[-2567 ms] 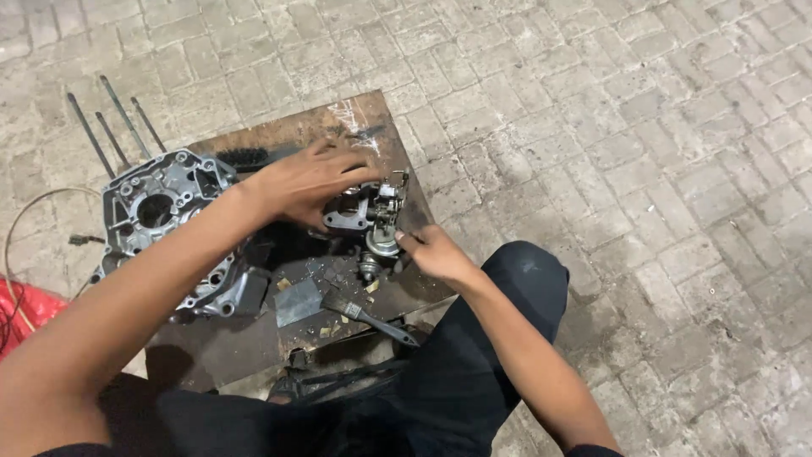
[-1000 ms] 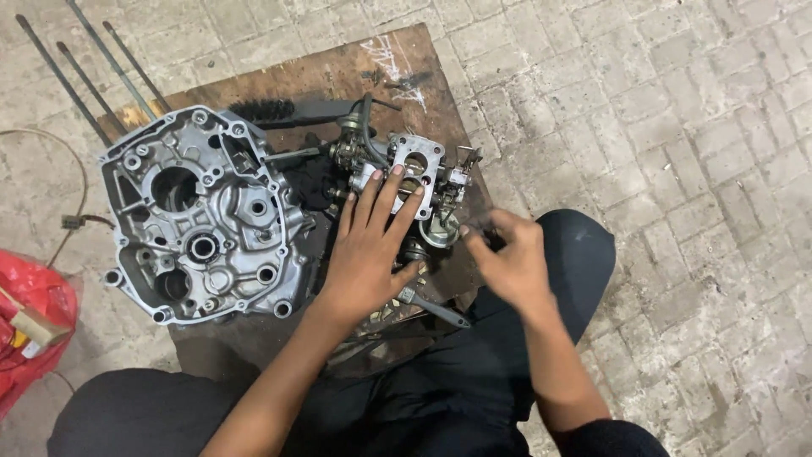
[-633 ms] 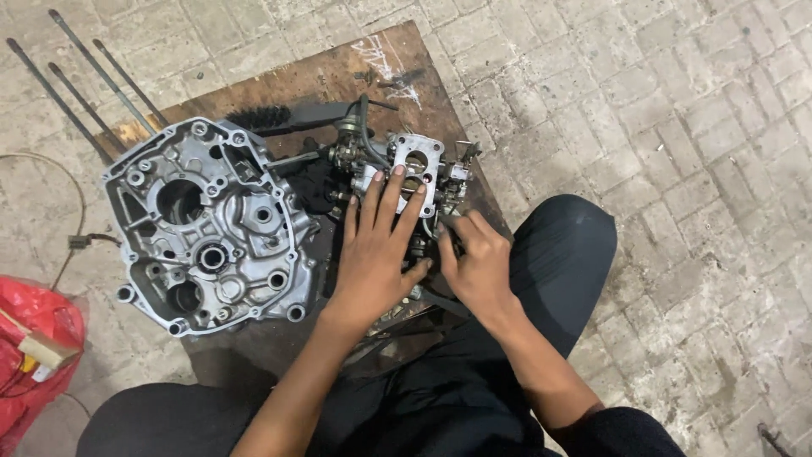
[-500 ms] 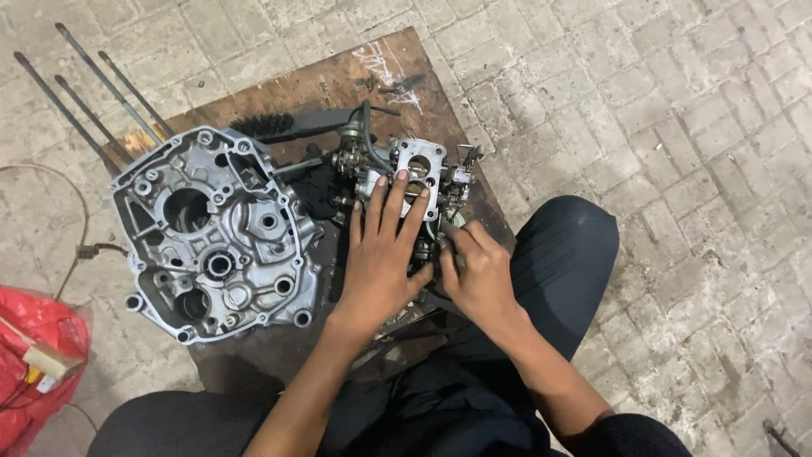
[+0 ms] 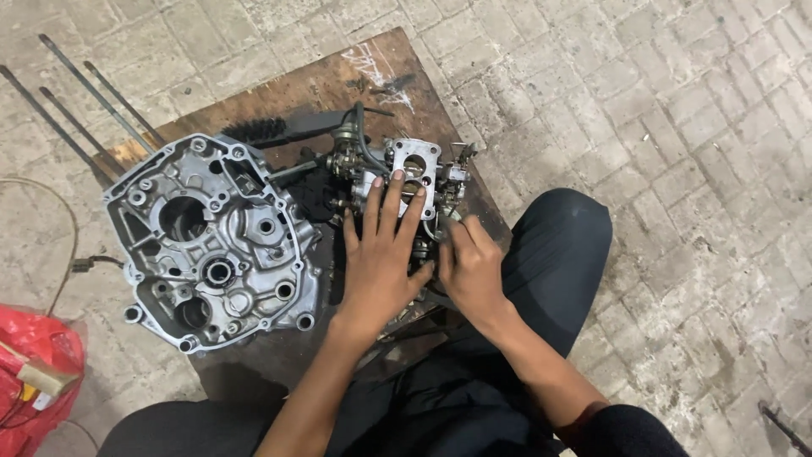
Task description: The person assembles a small engine by hand, placing and adjusting internal components such as gears and a piston assembly on a wooden board. The person aligns parts, rotates components, and secures them together without using tools.
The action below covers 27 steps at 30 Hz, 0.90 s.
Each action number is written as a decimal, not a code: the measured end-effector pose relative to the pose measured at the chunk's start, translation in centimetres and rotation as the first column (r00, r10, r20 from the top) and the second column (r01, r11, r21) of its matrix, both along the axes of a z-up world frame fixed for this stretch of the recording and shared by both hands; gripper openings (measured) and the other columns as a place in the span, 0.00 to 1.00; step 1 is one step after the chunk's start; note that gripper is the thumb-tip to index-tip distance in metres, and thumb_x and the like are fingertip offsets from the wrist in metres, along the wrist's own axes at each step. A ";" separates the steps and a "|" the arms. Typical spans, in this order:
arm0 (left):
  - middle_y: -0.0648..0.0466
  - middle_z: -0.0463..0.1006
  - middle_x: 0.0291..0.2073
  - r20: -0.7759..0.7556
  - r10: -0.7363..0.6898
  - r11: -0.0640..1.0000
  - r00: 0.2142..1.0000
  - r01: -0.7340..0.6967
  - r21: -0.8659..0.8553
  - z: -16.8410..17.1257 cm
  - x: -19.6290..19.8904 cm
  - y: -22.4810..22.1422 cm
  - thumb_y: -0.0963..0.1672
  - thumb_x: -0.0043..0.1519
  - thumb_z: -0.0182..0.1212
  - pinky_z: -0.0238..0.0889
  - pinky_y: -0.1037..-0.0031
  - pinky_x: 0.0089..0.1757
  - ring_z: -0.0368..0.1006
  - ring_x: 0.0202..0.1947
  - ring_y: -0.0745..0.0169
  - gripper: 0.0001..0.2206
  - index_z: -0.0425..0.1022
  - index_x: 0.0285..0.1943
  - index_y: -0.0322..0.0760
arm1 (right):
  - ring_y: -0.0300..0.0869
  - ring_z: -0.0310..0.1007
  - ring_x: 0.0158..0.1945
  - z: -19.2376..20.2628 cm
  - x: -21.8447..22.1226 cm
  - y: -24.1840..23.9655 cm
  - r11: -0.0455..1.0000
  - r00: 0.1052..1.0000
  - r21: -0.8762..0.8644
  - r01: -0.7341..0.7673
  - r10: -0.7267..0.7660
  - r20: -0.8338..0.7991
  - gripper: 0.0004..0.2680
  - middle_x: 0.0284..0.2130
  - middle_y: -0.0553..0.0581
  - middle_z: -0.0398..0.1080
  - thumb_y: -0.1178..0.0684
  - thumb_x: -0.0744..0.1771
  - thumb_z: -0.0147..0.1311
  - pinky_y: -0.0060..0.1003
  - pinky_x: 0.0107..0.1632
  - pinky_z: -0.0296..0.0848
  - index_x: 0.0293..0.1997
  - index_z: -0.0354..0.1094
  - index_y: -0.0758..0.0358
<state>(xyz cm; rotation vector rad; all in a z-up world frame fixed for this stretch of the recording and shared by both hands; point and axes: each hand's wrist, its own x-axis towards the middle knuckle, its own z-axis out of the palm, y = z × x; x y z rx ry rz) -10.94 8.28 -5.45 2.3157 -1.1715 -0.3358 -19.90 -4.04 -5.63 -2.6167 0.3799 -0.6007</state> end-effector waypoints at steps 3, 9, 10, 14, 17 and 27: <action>0.37 0.36 0.79 0.010 0.013 1.000 1.000 -0.013 0.019 0.1 -0.3 -0.2 0.44 0.50 0.76 0.41 0.21 0.57 0.32 0.77 0.25 0.49 0.48 0.81 0.39 | 0.44 0.59 0.19 1.5 -1.0 0.3 0.999 0.999 0.031 -0.023 0.024 -0.027 0.03 0.26 0.57 0.60 0.69 0.67 0.51 0.34 0.21 0.59 0.40 0.71 0.74; 0.38 0.35 0.80 0.013 0.018 1.000 1.000 -0.019 0.025 -0.1 -0.3 -0.3 0.44 0.49 0.76 0.47 0.23 0.56 0.31 0.77 0.27 0.50 0.48 0.81 0.39 | 0.45 0.59 0.20 0.0 0.0 -0.2 1.000 1.000 0.000 -0.015 0.015 0.018 0.03 0.26 0.54 0.57 0.69 0.66 0.51 0.35 0.21 0.57 0.39 0.70 0.72; 0.38 0.35 0.80 0.016 0.019 0.999 1.000 -0.020 0.026 0.1 -0.3 -0.3 0.44 0.49 0.76 0.47 0.23 0.56 0.31 0.77 0.27 0.50 0.48 0.81 0.39 | 0.45 0.59 0.20 0.3 -0.3 0.1 1.000 1.000 0.001 -0.016 0.016 0.021 0.03 0.26 0.54 0.57 0.69 0.66 0.51 0.35 0.21 0.57 0.39 0.70 0.72; 0.37 0.36 0.79 0.029 0.028 0.999 0.999 -0.029 0.026 0.0 -0.4 -0.4 0.44 0.49 0.76 0.48 0.23 0.55 0.32 0.77 0.27 0.49 0.49 0.81 0.39 | 0.44 0.56 0.18 0.2 -0.8 0.5 0.998 0.999 0.062 0.009 -0.011 0.034 0.05 0.26 0.57 0.59 0.68 0.68 0.48 0.35 0.21 0.58 0.42 0.71 0.75; 0.37 0.36 0.80 0.057 0.028 0.999 0.998 -0.030 0.027 -0.6 -0.6 -0.4 0.44 0.49 0.76 0.49 0.23 0.55 0.32 0.77 0.27 0.50 0.48 0.82 0.39 | 0.46 0.58 0.19 -0.1 -0.4 0.2 0.998 0.999 0.064 0.009 -0.012 0.051 0.04 0.26 0.57 0.59 0.68 0.67 0.49 0.36 0.21 0.58 0.41 0.71 0.74; 0.37 0.35 0.79 0.086 0.033 0.999 0.996 -0.036 0.028 -0.9 -0.6 -0.6 0.44 0.49 0.75 0.50 0.24 0.55 0.32 0.77 0.27 0.50 0.47 0.82 0.39 | 0.46 0.59 0.20 -0.7 -0.1 -0.4 0.998 0.998 0.061 0.019 -0.023 0.062 0.03 0.25 0.53 0.57 0.67 0.67 0.50 0.37 0.21 0.57 0.37 0.71 0.70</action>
